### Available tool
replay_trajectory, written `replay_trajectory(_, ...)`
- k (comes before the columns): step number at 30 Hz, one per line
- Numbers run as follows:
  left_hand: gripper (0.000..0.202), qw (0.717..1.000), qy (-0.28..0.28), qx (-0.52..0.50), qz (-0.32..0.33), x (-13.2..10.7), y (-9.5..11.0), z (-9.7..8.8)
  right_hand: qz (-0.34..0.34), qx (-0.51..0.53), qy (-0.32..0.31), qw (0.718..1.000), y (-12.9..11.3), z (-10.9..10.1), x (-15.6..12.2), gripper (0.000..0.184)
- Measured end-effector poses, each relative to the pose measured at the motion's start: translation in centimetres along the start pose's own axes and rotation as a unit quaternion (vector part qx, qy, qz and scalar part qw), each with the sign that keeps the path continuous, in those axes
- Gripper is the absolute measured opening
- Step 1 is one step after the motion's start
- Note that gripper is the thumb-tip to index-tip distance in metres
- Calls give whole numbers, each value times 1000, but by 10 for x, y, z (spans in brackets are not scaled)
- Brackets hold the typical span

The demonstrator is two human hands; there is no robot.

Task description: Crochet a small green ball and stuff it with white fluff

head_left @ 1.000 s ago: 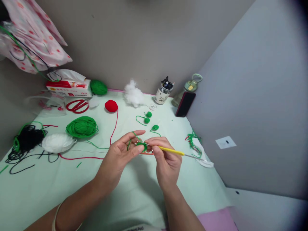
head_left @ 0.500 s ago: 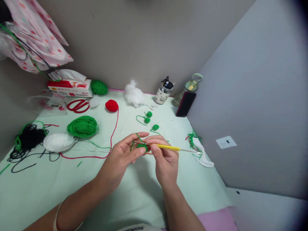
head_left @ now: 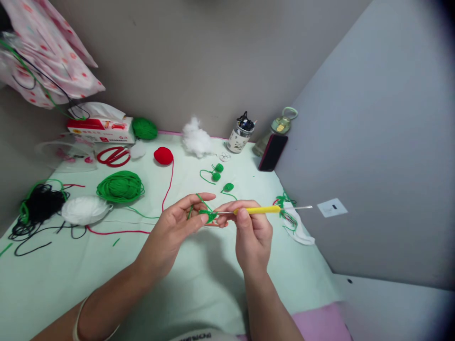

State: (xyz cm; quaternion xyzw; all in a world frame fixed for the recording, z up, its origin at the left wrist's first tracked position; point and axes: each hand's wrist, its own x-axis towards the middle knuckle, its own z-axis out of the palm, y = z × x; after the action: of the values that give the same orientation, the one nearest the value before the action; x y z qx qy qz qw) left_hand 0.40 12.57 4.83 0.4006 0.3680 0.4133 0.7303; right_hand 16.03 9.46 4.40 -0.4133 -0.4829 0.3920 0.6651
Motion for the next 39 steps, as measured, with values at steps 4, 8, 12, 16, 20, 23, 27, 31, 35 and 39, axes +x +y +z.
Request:
replay_trajectory(4,30,995,54,61,56,-2,-2,4,-159,-200,-54,965,5,-1,-6,26)
replay_trajectory(8,38,998,34,-46,-11,-3,-1,10,-322,-378,-55,866,10,0,-6,33)
replay_trajectory(12,37,982,-21,-166,-92,1,5,8,-229,-246,-15,942,6,0,-2,26)
replay_trajectory(16,43,988,-12,-149,-46,2,9,5,-98,-54,0,994,6,2,5,20)
replay_trajectory(20,43,996,6,-85,-9,0,3,9,-79,-108,-21,991,10,6,3,19)
replay_trajectory(23,48,996,22,-88,7,0,-2,10,-177,-237,-23,955,12,7,-2,27)
replay_trajectory(27,36,983,-3,-162,-83,3,1,7,-261,-299,-23,918,11,2,-3,33)
replay_trajectory(31,28,979,-14,-188,-81,5,4,4,-100,-101,21,990,8,-1,3,21)
replay_trajectory(35,33,995,1,-98,-25,3,3,6,-27,-52,-10,998,7,1,5,16)
replay_trajectory(39,29,999,-2,-49,-12,2,3,8,16,-21,13,1000,9,-1,6,16)
